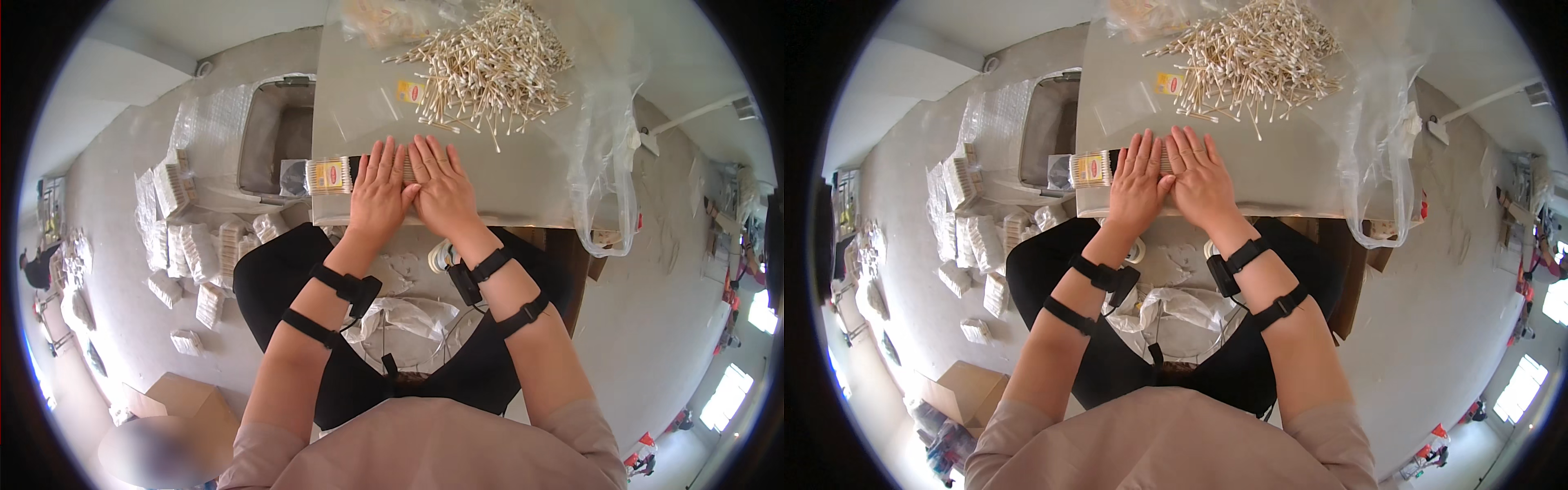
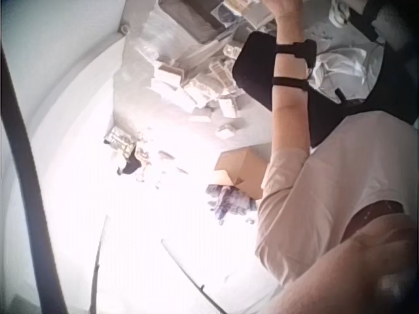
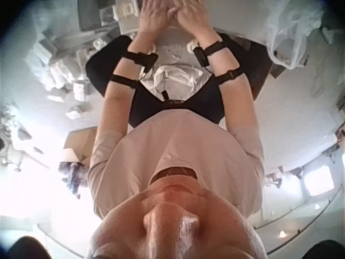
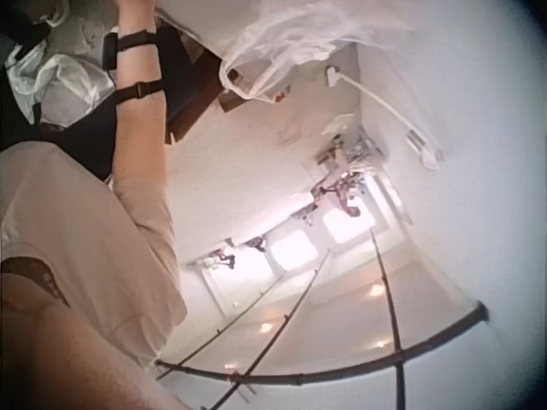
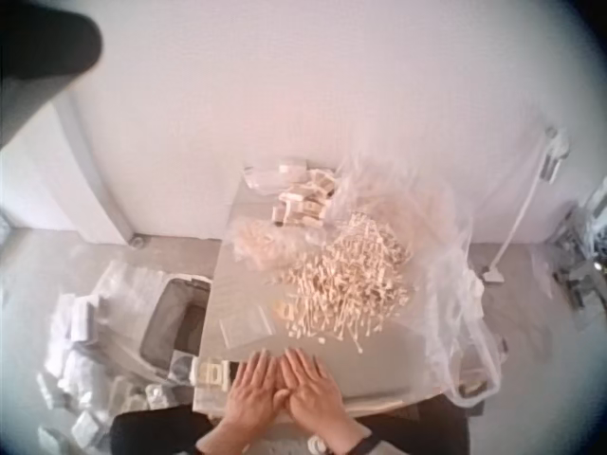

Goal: Picking up cotton swabs from a pile and arranging them into small plastic bags.

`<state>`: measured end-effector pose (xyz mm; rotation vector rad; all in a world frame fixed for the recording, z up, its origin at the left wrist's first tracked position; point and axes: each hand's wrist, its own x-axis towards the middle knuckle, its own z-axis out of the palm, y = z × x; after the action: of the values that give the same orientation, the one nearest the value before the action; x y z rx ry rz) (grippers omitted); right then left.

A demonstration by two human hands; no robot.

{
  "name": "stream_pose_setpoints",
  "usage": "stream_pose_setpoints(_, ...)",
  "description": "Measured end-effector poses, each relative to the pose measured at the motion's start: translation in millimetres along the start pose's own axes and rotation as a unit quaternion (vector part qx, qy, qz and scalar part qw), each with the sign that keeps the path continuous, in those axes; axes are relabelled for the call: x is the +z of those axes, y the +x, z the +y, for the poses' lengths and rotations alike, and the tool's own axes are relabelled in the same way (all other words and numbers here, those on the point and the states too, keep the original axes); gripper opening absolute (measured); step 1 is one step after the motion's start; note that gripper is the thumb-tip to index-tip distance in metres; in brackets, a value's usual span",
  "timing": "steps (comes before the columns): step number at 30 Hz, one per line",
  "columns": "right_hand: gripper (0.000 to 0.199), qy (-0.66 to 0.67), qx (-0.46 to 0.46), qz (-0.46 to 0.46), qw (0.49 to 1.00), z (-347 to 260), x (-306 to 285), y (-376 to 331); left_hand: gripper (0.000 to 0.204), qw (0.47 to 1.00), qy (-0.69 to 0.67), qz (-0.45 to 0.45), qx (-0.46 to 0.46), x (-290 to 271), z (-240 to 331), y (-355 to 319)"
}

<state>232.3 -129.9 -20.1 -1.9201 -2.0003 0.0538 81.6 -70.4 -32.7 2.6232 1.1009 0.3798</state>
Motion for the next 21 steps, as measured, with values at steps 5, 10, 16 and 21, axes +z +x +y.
stream_pose_setpoints(5,0.057,0.000,0.023,-0.006,1.000,-7,5,0,0.073,1.000,0.013,0.004,-0.001,6,-3,-1)
stream_pose_setpoints(10,0.055,-0.035,0.026,-0.004,0.999,-12,7,-1,0.068,0.999,0.035,-0.007,-0.008,5,-2,-2)
stream_pose_setpoints(16,0.056,-0.042,0.029,-0.012,0.999,-16,3,0,0.062,0.989,-0.146,-0.016,0.020,-15,-17,-8)
stream_pose_setpoints(21,0.054,-0.045,0.054,-0.021,0.997,-21,4,0,0.056,0.995,0.015,0.068,-0.067,-39,-74,-21)
